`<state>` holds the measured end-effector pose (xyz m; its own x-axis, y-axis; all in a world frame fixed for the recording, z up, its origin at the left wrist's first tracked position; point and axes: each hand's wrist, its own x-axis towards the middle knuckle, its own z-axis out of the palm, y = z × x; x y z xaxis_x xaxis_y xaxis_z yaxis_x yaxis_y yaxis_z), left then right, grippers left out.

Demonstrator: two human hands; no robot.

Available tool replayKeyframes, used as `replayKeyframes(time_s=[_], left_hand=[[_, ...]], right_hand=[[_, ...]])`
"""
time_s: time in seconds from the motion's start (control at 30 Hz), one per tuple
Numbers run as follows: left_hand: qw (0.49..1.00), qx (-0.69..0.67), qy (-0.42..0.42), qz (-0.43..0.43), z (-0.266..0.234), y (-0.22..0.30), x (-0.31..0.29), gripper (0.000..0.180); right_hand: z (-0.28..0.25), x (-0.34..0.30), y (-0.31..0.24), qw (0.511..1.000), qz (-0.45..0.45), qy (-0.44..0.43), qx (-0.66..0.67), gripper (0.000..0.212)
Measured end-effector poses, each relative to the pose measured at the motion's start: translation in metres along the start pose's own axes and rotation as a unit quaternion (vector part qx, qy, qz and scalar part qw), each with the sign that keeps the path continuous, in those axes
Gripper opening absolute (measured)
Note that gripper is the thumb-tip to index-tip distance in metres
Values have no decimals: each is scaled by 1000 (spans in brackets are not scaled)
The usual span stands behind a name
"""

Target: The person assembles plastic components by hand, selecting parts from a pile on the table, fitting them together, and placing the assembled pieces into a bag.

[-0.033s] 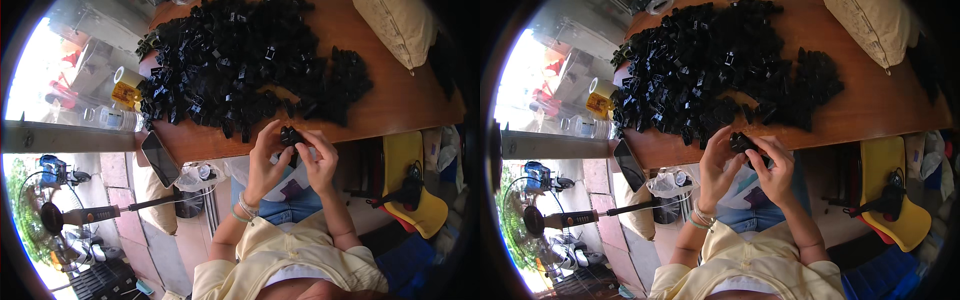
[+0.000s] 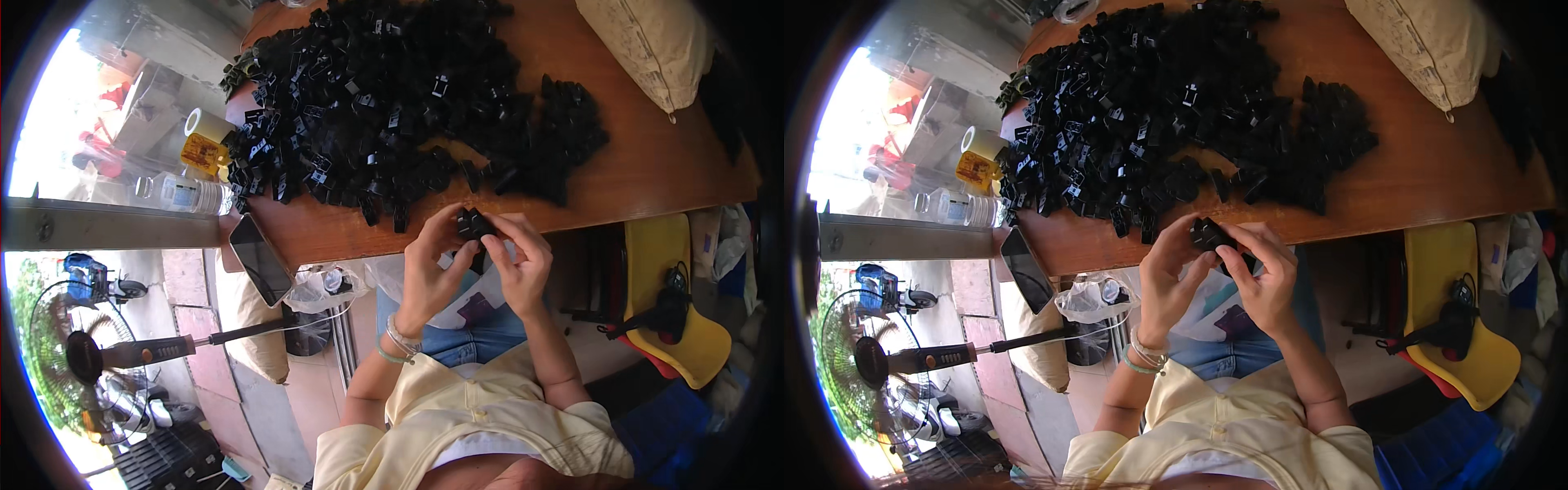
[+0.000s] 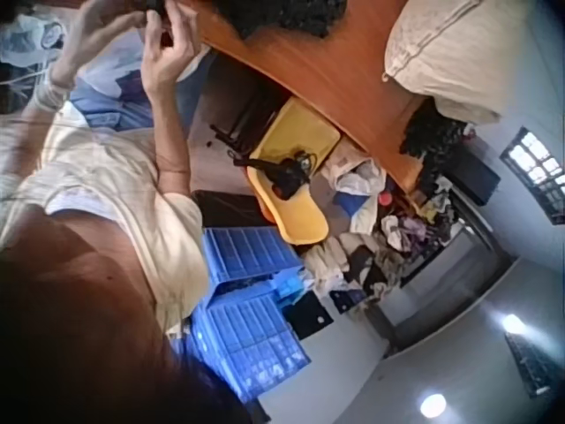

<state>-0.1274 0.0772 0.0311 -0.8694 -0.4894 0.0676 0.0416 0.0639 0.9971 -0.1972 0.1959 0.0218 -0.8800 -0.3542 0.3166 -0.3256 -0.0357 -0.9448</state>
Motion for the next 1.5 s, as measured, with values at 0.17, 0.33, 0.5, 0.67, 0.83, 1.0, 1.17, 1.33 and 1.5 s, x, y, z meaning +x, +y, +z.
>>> replayKeyframes(time_s=[0.17,0.33,0.5,0.67,0.83,1.0,1.17,1.33,1.5], left_hand=[[997,-40,-55,-28,-12,-2,-1,43],[995,20,-77,-52,-17,7,0,34],[994,39,-96,-39,-20,4,-5,31],[995,63,-64,53,-3,0,-17,33],[986,137,-93,17,1,-1,-21,34],[940,300,-126,100,-23,5,21,15],[906,361,-12,220,-28,7,109,11],[835,473,73,272,-10,-4,201,44],[798,579,-37,162,7,-22,221,57]], right_hand=[[-5,1,-8,999,34,-32,28,24],[-7,8,-2,974,-162,-71,-141,32],[-11,9,0,963,-198,-133,-123,37],[-11,-6,6,990,33,-128,57,34],[-21,-17,18,985,67,-156,37,25],[-36,-20,14,964,136,-214,-75,22],[-40,-3,18,995,20,-60,-82,13],[-45,40,23,944,-150,79,-283,13],[-56,49,43,915,-160,54,-366,23]])
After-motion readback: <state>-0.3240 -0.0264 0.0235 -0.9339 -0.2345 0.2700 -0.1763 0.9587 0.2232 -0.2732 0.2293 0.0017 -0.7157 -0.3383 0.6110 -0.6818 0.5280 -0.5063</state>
